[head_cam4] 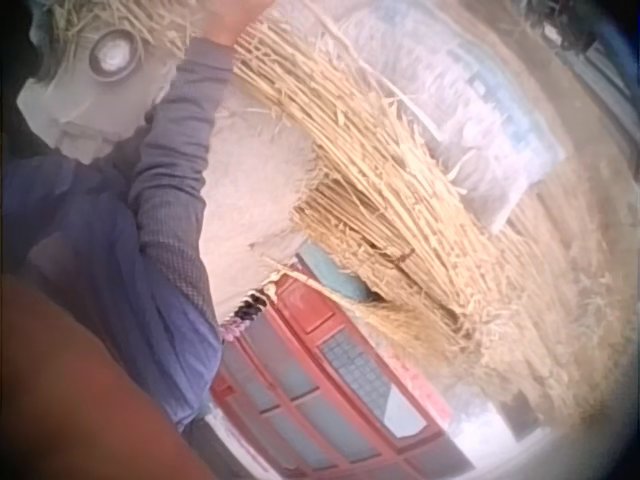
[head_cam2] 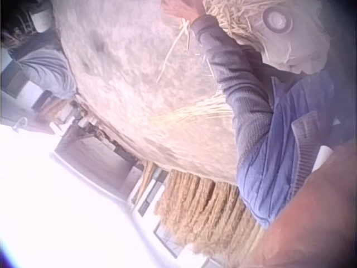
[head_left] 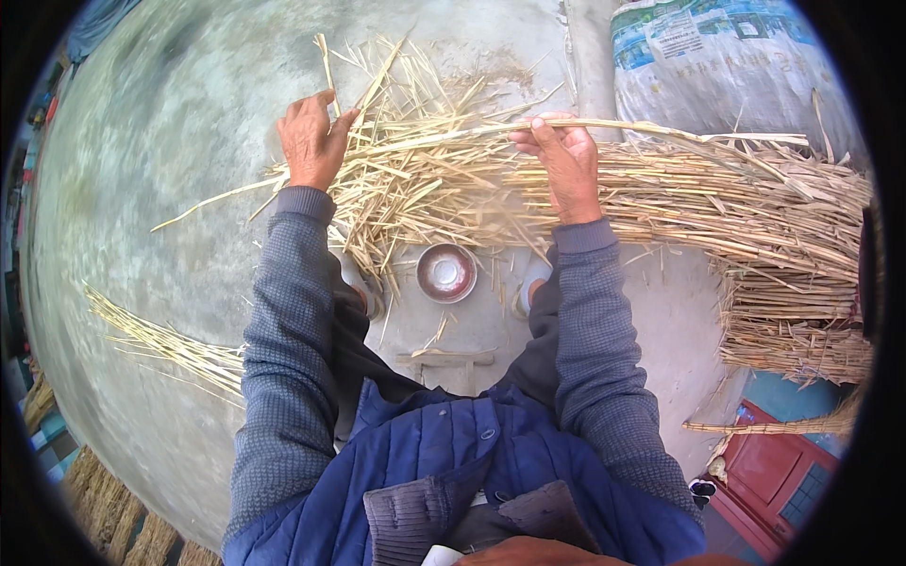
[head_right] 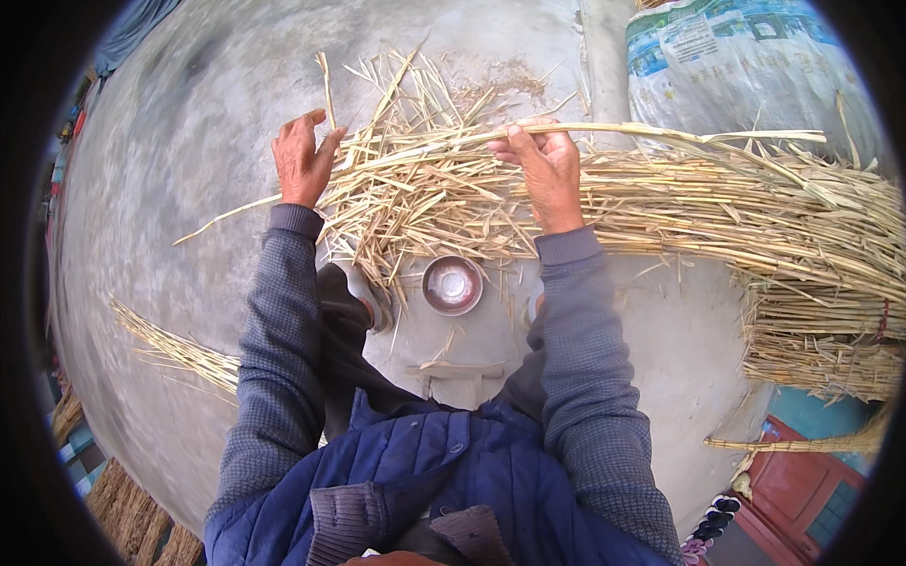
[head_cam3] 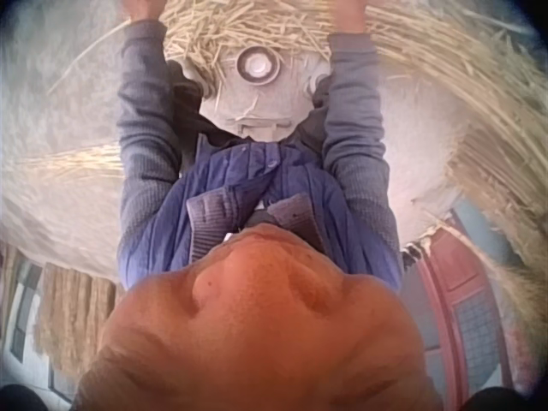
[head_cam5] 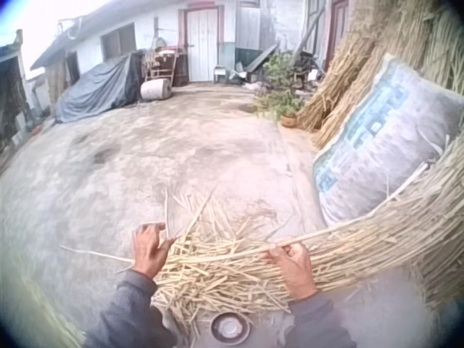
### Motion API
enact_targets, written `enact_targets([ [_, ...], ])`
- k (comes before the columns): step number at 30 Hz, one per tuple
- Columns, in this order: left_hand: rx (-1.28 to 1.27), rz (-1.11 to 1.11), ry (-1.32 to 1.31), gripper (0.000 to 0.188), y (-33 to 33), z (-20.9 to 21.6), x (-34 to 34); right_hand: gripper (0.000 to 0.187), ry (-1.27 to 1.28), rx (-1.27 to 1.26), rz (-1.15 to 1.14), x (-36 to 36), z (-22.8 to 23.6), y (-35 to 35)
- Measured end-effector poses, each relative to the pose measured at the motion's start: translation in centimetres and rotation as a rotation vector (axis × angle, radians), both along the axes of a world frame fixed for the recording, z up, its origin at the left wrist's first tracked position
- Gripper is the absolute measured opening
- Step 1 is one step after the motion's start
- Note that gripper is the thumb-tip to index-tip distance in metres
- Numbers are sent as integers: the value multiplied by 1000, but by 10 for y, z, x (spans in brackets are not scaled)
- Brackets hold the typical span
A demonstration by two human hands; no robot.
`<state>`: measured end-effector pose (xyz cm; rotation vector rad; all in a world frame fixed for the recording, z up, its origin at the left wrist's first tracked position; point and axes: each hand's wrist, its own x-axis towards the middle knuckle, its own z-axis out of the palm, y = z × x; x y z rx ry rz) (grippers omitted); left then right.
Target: The person sits on the floor and repeatedly pulls thin strips from a bundle of dried straw with both hands, separating them into smaller pieces. The separated pieces accumulate on the floor beside a small bowl.
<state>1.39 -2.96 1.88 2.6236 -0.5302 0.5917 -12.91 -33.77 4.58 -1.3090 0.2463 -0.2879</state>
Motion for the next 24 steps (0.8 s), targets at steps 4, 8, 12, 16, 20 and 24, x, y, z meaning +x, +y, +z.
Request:
enact_targets([
  [4,-304,-621,249,25,-56,22,-32,26,49,-120,159,8,-6,33],
  [8,-179,-598,305,22,-64,35,-36,29,57,-88,159,7,-3,49],
  [12,-180,-506,413,19,-38,26,-20,35,48,4,9,4,7,34],
  [16,-169,-464,370,22,-20,19,-12,33,57,100,-114,1,8,29],
  [20,-135,-452,540,23,-19,33,-14,33,-11,73,-141,2,8,24],
  [24,-404,-564,817,23,-45,48,-32,33,-40,2,-1,0,10,23],
])
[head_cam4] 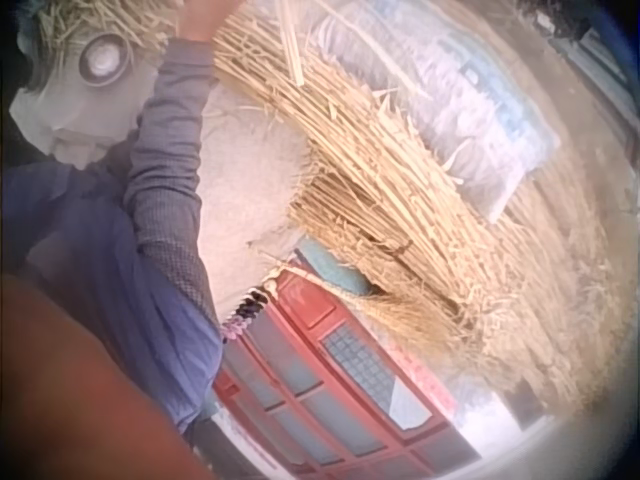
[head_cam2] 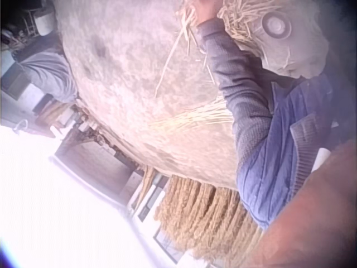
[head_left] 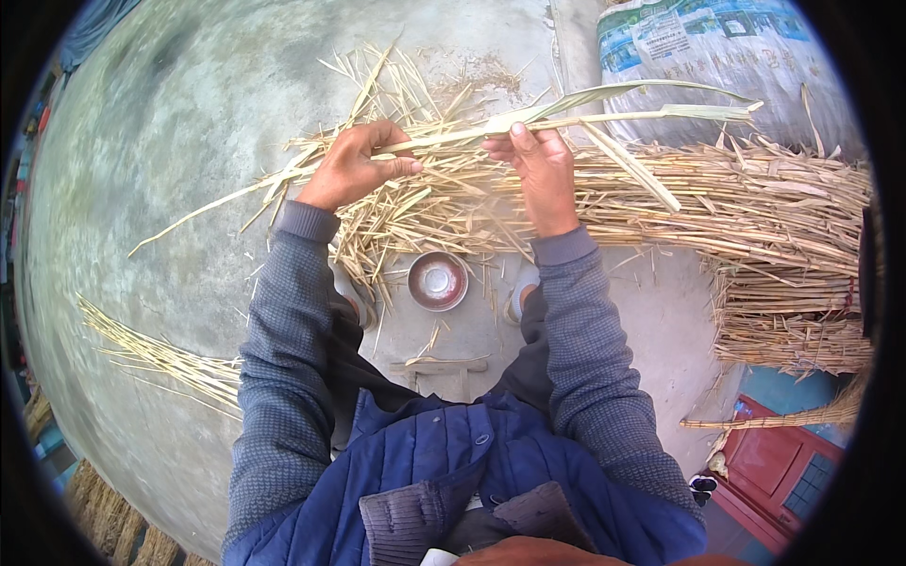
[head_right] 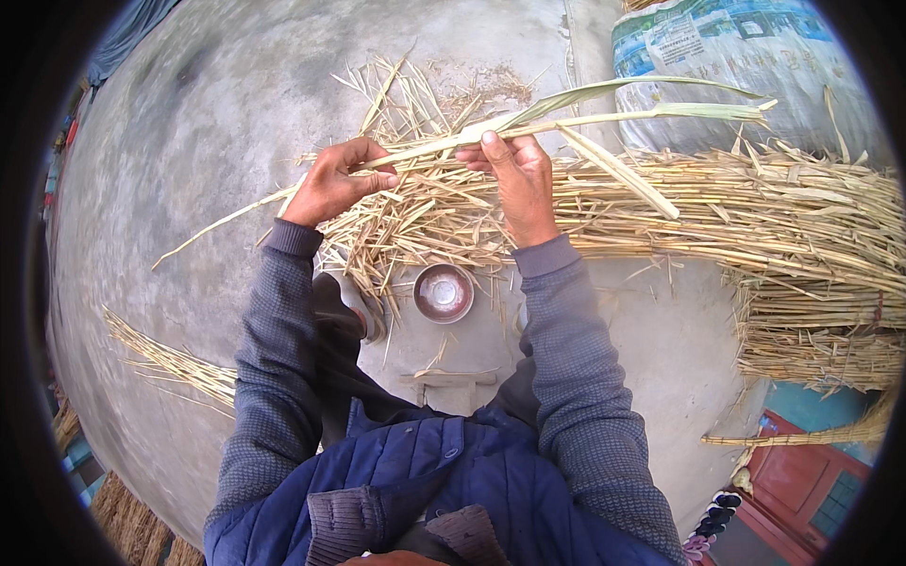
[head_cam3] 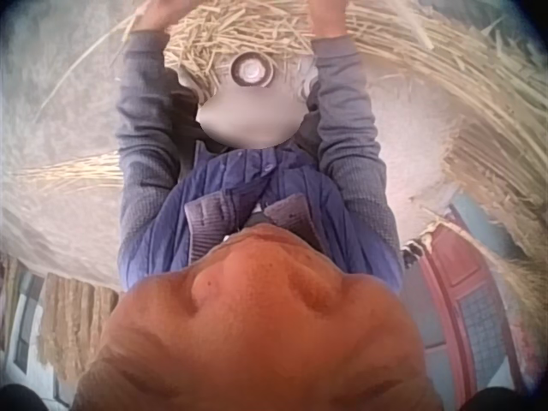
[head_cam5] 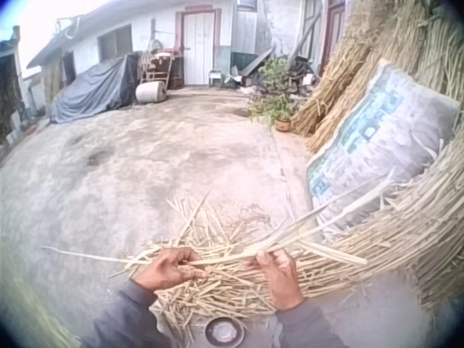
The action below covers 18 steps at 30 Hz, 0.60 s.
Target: The person sits on the floor and repeatedly pulls thin strips from a bundle of dried straw with both hands, separating them into smaller pieces. The separated pieces accumulate on the floor beside a small bowl.
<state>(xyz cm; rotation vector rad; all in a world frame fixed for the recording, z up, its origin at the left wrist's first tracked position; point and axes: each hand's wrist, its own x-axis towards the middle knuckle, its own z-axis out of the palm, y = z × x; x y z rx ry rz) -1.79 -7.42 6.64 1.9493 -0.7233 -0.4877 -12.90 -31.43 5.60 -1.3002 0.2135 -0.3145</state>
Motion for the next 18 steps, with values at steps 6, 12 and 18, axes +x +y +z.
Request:
enact_targets([
  [6,-40,20,51,23,-26,12,-14,34,-11,-112,182,-3,3,8],
  [12,-164,65,360,23,-22,12,-13,27,-77,-198,238,-4,6,5],
  [18,-280,150,242,31,-18,2,4,21,-119,-104,219,-6,2,6],
])
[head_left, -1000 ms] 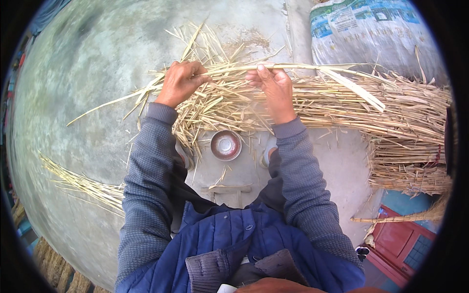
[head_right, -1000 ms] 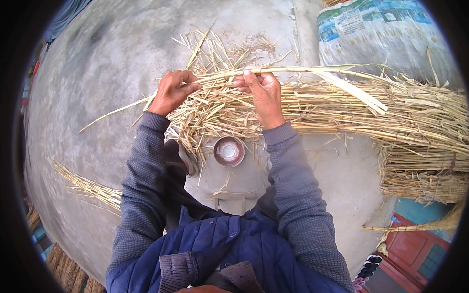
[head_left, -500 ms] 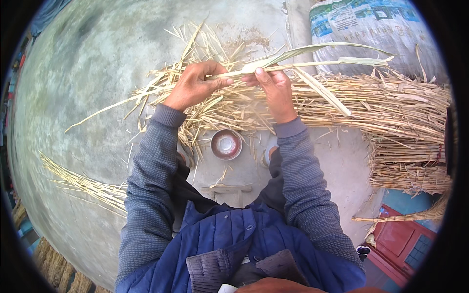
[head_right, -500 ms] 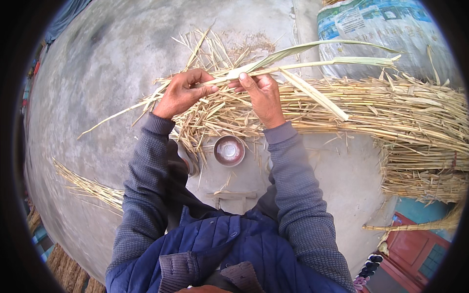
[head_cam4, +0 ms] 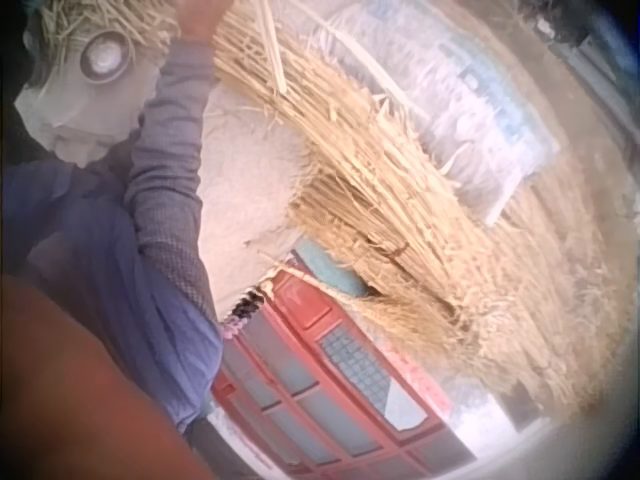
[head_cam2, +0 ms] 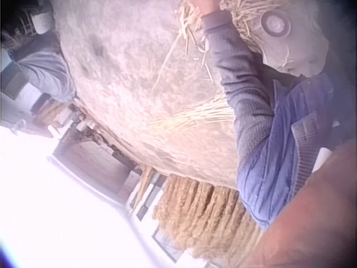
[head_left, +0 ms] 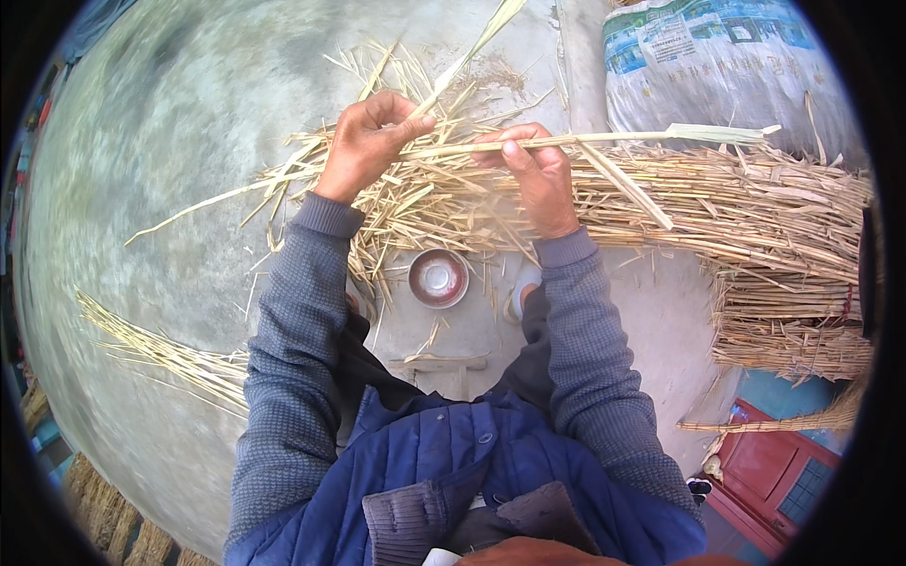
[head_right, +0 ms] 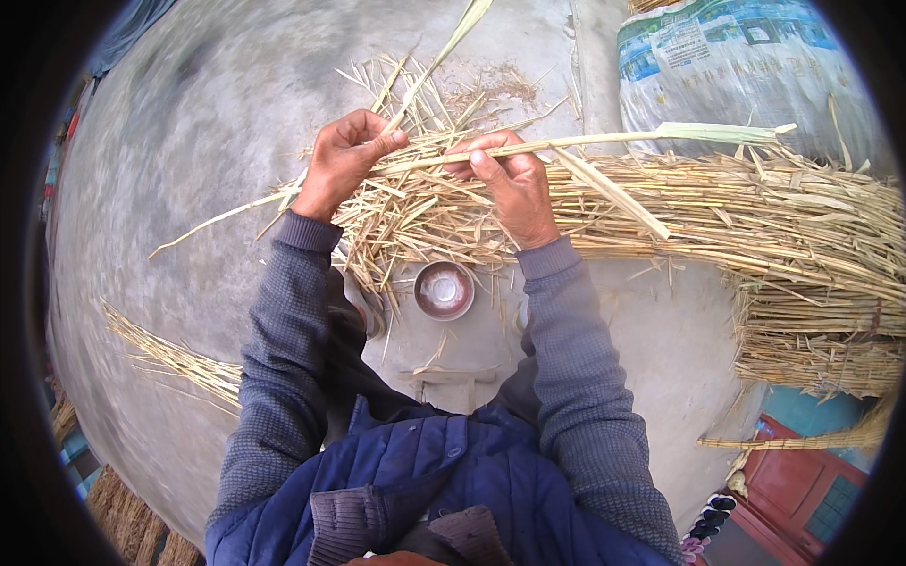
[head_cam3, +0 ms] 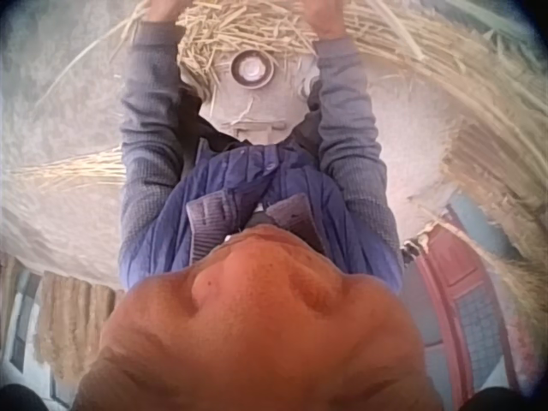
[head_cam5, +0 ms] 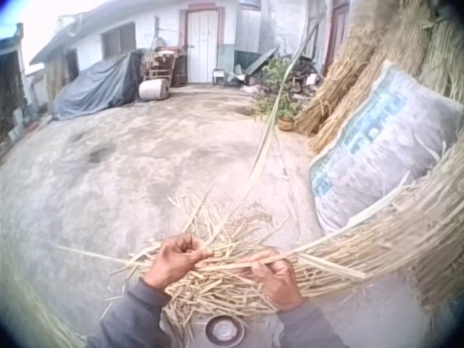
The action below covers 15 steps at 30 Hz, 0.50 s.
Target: The person sits on the floor and repeatedly pulls thin strips from a bundle of dried straw with both hands, separating them into smaller pieces. The separated pieces accumulate on the floor beside a small bowl.
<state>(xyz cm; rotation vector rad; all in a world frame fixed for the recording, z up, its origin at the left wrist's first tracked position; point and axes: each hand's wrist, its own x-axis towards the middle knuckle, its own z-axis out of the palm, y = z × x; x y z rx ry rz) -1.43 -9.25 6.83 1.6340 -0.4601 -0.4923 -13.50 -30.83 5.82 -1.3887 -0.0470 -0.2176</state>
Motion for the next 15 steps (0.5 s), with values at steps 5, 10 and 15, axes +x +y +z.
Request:
enact_targets([
  [5,194,-32,-51,31,22,-12,18,20,118,133,-116,3,-7,-10],
  [10,712,112,-387,32,47,-37,36,22,198,163,-195,6,-13,-24],
  [15,653,226,-736,35,48,-49,37,19,194,191,-185,8,-16,-27],
])
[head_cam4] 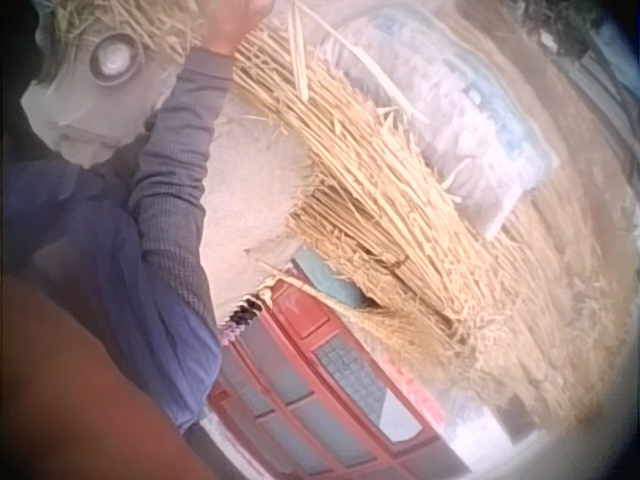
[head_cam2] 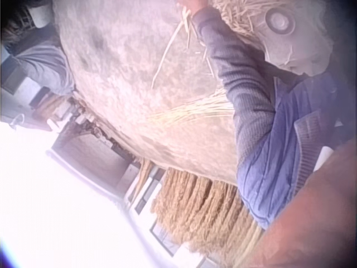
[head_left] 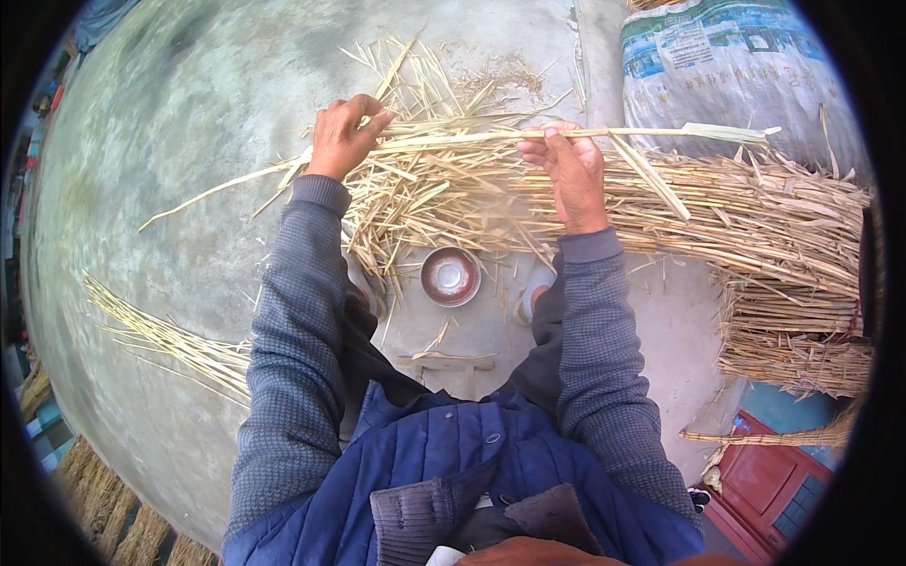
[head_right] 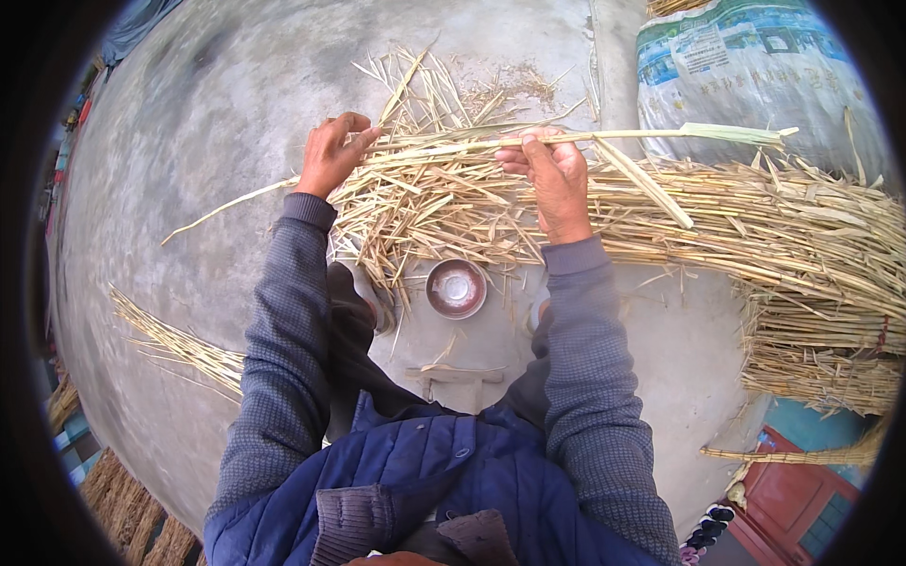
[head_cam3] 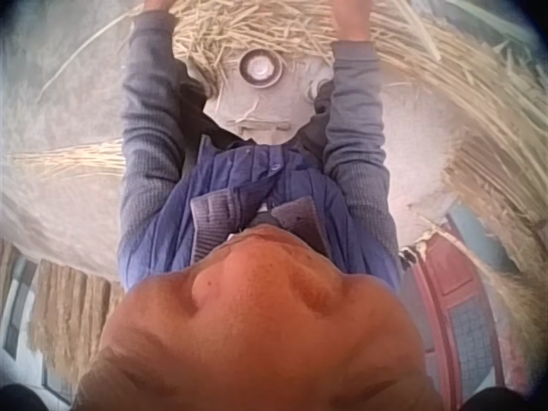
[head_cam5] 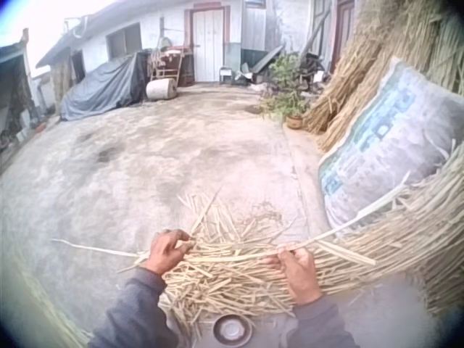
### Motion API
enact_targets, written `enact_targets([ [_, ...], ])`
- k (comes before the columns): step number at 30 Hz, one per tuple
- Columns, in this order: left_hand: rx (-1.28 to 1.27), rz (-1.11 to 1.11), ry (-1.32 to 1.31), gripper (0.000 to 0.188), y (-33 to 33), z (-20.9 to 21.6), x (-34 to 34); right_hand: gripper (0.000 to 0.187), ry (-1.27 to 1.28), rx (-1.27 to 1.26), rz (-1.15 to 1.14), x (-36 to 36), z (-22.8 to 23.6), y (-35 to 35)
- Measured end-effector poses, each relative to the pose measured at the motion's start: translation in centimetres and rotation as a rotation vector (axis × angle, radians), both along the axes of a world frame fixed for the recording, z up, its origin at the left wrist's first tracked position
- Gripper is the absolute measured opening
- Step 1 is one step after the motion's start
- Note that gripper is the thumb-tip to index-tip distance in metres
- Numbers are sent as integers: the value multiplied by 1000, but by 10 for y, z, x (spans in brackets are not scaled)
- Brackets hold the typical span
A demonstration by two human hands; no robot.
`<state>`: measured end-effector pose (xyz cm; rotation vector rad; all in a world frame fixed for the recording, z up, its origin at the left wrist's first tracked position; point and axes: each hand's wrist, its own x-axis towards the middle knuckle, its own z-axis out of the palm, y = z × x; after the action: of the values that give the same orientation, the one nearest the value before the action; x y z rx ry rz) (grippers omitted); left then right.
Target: The person sits on the floor and repeatedly pulls thin strips from a bundle of dried straw with both hands, separating them into smaller pieces. The separated pieces accumulate on the floor beside a small bowl.
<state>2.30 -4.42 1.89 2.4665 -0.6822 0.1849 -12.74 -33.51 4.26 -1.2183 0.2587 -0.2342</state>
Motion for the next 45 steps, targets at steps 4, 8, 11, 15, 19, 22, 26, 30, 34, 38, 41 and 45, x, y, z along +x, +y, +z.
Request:
enact_targets([
  [4,-232,-347,689,36,-9,10,-11,20,-17,-24,26,0,2,-2],
  [8,-288,-330,561,30,-25,20,-26,20,-10,-21,14,-1,5,-2],
  [11,-320,-269,577,27,-28,23,-30,17,-43,-21,8,-2,7,-1],
  [15,-758,-134,719,24,-16,21,-18,16,-77,-21,25,-3,8,-5],
  [19,-1041,-63,621,20,3,18,2,17,-101,-8,14,-2,6,-18],
  [22,-1391,96,793,21,24,23,14,15,-87,-18,22,-5,1,-21],
  [26,-1080,342,501,24,55,25,21,18,-39,-70,-186,-7,4,-34],
  [30,97,184,-277,28,44,5,12,25,-79,-37,-116,-6,5,-25],
  [34,-258,134,-80,22,20,13,3,36,-64,-134,-202,0,4,-4],
  [38,-477,-160,267,25,-14,32,-21,36,-29,-154,-211,6,7,6],
  [41,-376,-369,20,25,-39,38,-38,37,0,-185,-160,8,6,21],
  [45,-329,-361,-70,24,-64,34,-54,35,-8,-183,-21,9,2,41],
])
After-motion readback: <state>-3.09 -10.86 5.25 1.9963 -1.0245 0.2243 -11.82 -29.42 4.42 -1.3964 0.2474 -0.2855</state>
